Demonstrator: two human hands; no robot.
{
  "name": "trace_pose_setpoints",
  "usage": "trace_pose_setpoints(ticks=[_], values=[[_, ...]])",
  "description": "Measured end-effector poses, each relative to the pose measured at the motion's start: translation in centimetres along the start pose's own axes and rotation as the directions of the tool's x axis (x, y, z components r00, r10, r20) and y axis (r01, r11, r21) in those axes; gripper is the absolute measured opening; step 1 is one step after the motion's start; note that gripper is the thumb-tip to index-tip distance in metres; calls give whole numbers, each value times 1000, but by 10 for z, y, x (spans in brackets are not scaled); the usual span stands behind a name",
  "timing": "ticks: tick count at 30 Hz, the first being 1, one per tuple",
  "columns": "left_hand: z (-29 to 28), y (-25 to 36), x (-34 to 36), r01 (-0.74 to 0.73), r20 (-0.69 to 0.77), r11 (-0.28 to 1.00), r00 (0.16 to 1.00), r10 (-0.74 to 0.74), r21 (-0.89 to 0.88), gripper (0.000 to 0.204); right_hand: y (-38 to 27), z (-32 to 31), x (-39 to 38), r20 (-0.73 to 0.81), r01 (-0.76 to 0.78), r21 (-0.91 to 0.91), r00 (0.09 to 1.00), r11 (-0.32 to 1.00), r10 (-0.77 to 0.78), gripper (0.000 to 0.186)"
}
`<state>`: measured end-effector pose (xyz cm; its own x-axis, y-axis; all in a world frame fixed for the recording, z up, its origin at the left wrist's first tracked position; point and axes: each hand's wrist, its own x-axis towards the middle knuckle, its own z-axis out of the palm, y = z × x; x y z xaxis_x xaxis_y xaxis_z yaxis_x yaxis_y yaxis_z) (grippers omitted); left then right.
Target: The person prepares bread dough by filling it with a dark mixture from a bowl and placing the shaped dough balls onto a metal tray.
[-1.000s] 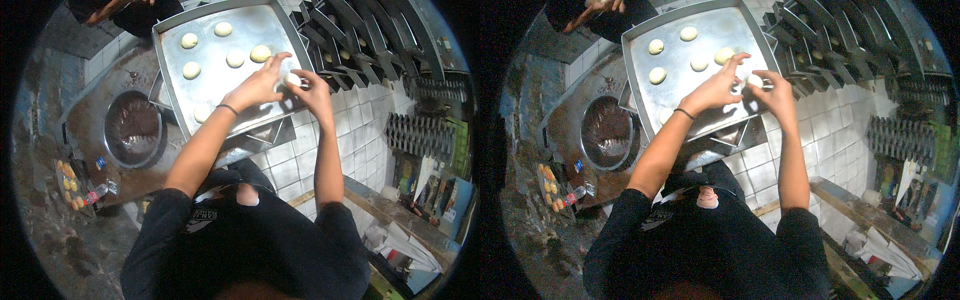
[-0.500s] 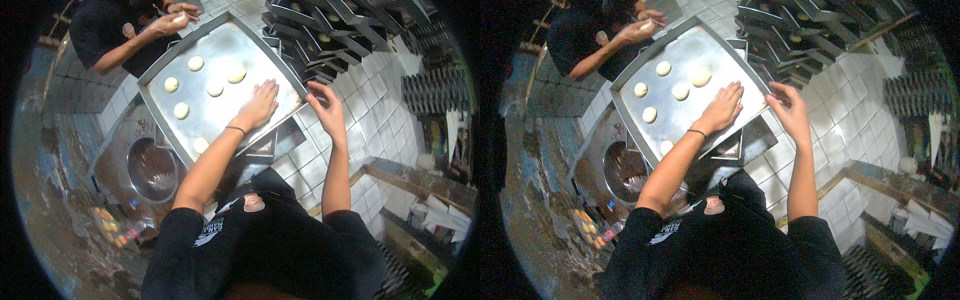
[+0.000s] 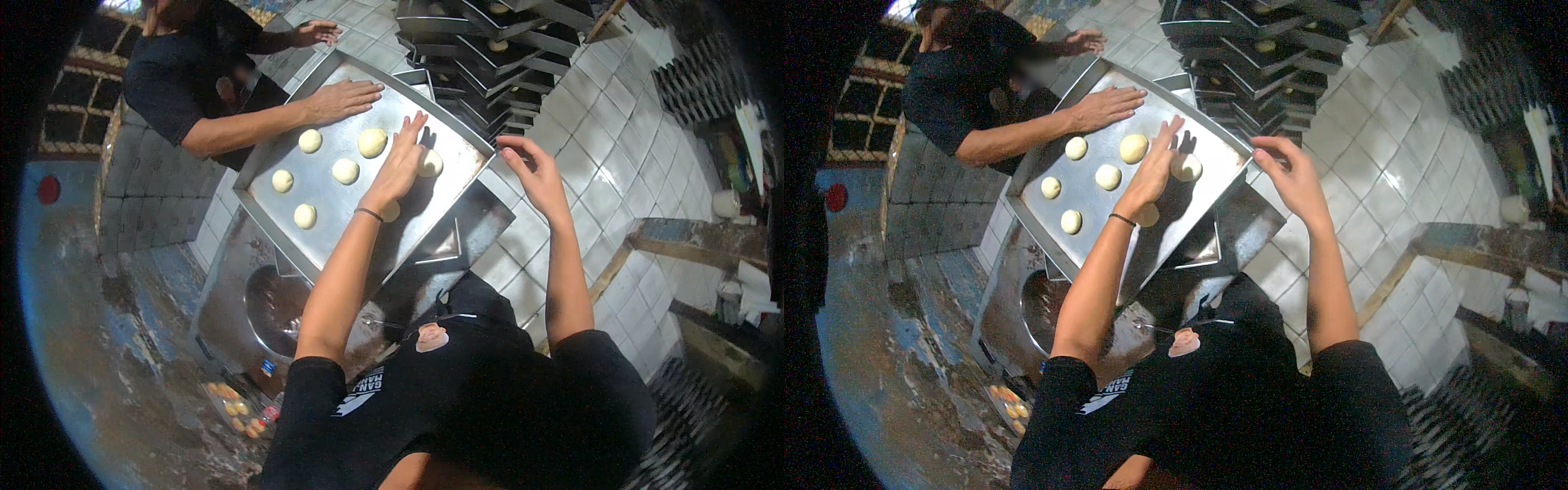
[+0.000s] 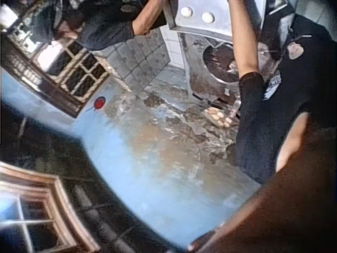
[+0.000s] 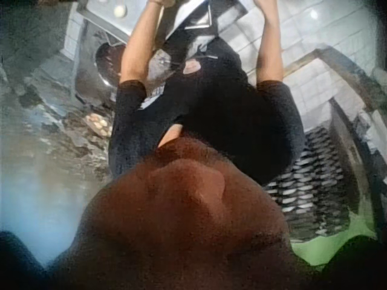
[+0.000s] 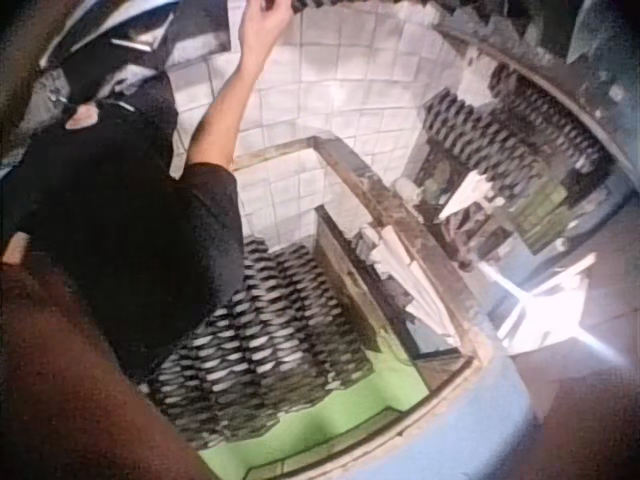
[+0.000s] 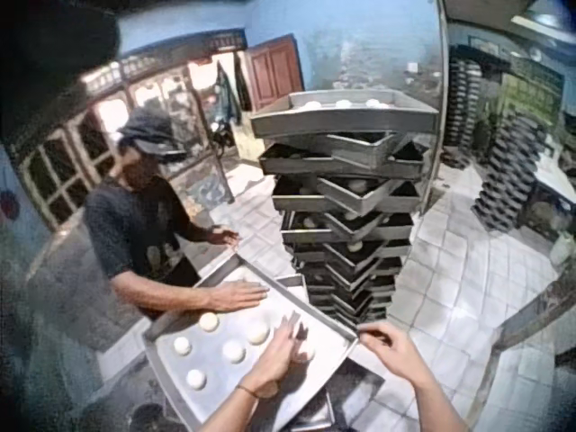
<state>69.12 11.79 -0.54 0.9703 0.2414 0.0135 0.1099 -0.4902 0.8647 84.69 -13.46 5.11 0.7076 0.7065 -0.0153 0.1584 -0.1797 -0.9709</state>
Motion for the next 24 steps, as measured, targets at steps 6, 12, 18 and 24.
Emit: trace_pose_setpoints(ticks=[6, 12, 18, 24], values=[[43, -6, -28, -124, 133, 771, 990, 52, 624, 70, 14, 8, -7, -27, 24, -3, 999, 1000, -24, 32], [34, 21, -17, -122, 34, 743, 991, 133, 658, 75, 24, 4, -23, -36, -4, 70, 999, 998, 7, 36], [42, 8, -32, -100, 56, 739, 995, 84, 667, 78, 11, 4, -17, -3, 25, 159, 1000, 987, -25, 39], [10, 103, -98, 126, -117, 933, 989, -91, 338, 59, 0, 8, -27, -19, 45, 42, 999, 998, -45, 34]])
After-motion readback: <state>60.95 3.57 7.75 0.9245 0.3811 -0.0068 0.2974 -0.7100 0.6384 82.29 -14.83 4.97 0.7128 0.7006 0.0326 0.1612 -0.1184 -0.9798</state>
